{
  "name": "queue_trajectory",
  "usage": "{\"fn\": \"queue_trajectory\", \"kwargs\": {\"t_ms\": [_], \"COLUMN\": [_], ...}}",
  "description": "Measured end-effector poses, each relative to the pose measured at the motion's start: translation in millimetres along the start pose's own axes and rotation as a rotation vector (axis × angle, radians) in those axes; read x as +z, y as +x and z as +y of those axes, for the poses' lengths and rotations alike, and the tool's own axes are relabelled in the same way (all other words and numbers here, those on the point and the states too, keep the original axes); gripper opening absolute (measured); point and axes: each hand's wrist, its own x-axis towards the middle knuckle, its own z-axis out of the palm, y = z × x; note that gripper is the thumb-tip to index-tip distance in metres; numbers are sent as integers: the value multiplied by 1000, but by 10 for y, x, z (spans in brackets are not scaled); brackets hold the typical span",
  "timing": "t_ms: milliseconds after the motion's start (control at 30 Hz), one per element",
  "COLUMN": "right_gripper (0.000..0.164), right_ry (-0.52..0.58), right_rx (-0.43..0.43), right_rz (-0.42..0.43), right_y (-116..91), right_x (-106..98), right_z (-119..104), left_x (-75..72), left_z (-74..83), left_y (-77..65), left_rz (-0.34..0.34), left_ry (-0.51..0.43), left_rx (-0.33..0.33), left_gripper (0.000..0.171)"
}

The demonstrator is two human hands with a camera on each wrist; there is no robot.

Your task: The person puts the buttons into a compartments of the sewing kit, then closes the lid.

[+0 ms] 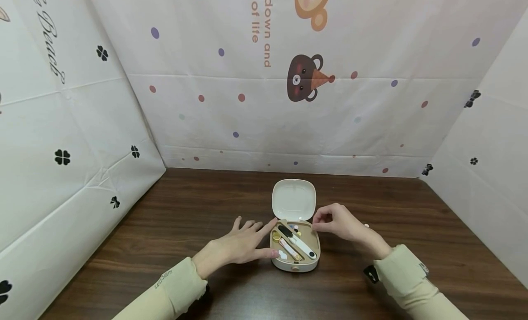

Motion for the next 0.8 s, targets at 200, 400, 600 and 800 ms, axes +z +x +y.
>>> {"fn": "queue_trajectory", "kwargs": {"t_ms": [200,400,600,800], "right_gripper": [8,8,9,9], "right_ry": [3,9,15,-7], "right_rx": [7,2,16,19], "right_rz": [-11,-19,-33,-51], "right_y": [54,93,130,155], "right_x": [55,93,131,182], "right_z": [-55,-83,-79,-104], "left_x": [-6,-11,-10,-6], "left_z": [4,5,4,7], "left_y": [-2,0,3,2], "left_rz": [-5,-1,3,6], "left_ry": [-2,5,9,12], "left_rx": [-2,0,2,1], "left_gripper": [87,86,86,86]}}
